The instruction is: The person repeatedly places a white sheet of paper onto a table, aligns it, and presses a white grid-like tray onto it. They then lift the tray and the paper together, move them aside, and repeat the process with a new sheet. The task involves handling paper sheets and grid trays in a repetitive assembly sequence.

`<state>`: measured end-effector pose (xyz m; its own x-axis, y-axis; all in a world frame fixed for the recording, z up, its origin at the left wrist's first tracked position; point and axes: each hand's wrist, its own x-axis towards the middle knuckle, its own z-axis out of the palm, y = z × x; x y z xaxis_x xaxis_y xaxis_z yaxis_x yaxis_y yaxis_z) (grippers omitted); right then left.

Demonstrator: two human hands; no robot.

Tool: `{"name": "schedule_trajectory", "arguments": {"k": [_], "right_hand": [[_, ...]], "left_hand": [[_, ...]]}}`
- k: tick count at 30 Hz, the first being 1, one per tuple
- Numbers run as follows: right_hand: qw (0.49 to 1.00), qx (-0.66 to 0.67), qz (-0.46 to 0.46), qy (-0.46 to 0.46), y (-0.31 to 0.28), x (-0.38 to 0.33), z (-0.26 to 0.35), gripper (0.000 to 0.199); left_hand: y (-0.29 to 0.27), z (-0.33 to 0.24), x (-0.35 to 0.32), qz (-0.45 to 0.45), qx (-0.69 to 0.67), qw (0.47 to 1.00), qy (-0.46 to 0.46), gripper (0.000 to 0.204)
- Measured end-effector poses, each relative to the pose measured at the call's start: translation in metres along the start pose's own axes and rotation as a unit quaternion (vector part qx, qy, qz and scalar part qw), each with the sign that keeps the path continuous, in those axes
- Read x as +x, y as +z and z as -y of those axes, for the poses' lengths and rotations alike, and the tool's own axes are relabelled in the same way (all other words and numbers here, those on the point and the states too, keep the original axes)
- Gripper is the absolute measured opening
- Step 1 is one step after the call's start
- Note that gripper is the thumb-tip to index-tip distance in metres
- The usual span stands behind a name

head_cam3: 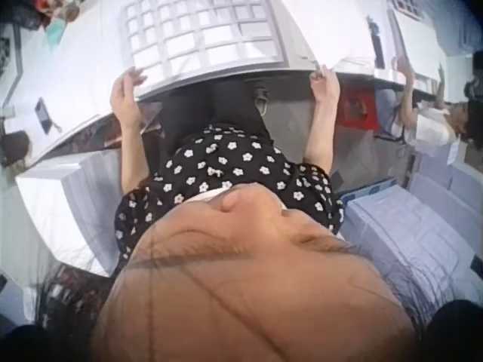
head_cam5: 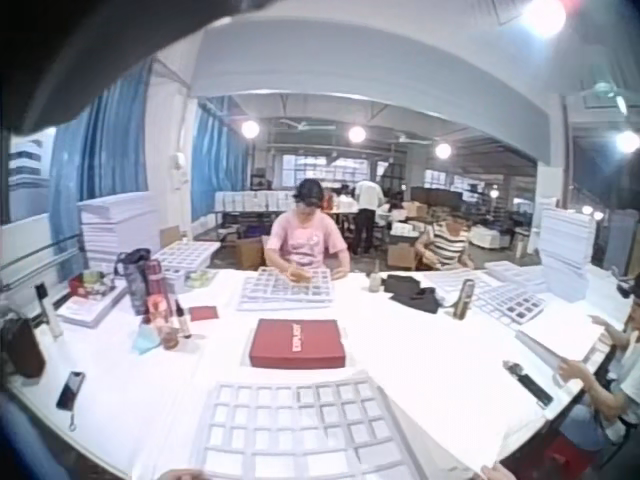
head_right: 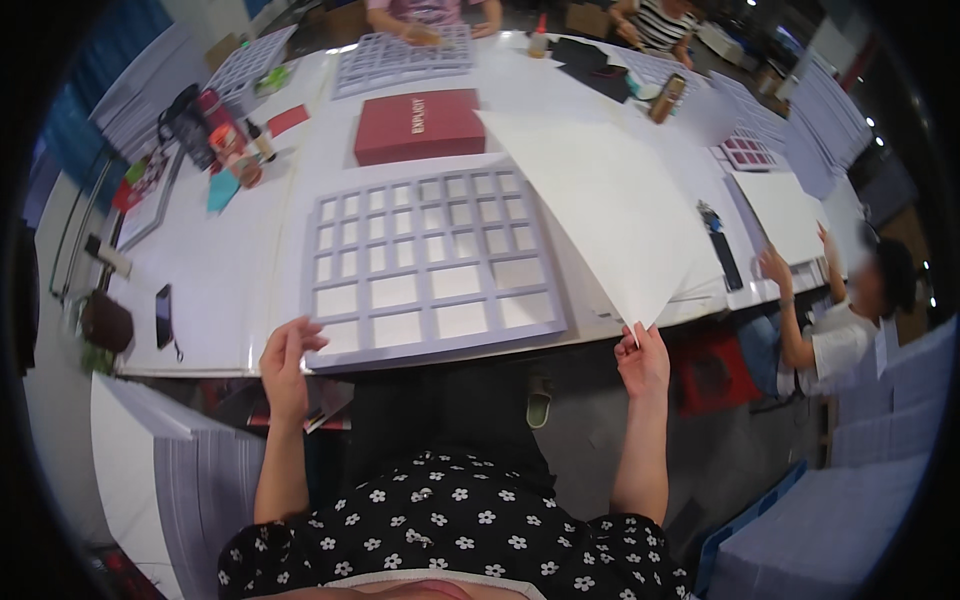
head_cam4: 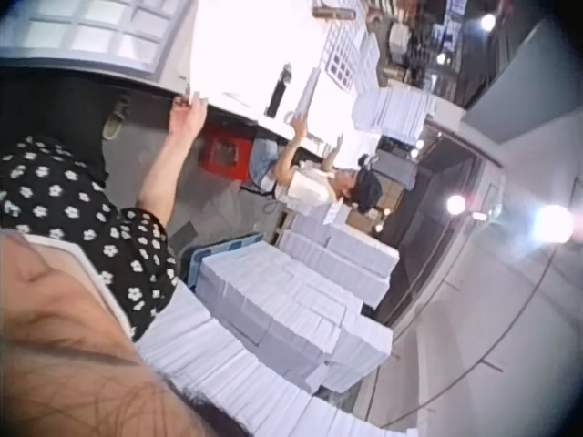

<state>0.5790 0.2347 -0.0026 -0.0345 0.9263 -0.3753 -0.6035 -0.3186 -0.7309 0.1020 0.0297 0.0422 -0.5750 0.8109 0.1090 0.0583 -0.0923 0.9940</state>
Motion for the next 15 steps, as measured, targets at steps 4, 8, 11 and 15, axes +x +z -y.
{"name": "schedule_trajectory", "arguments": {"k": [4,8,11,15], "right_hand": [[0.98,-0.083,0.171,0.055,0.038,-0.021,-0.008,0.029],[0.932,-0.281,0.223,0.046,0.074,-0.035,-0.006,0.035],[0.896,-0.365,0.251,0.023,0.093,-0.029,-0.007,0.033],[0.758,-0.602,0.189,-0.165,0.091,-0.002,-0.009,0.03]], "left_hand": [[0.013,-0.017,0.02,0.035,-0.227,0.968,-0.097,0.054],[-0.019,-0.026,0.034,0.073,-0.354,0.917,-0.168,0.073],[-0.044,-0.028,0.022,0.125,-0.243,0.951,-0.142,0.054],[-0.025,-0.027,0.011,0.077,-0.121,0.981,-0.129,0.055]]}}
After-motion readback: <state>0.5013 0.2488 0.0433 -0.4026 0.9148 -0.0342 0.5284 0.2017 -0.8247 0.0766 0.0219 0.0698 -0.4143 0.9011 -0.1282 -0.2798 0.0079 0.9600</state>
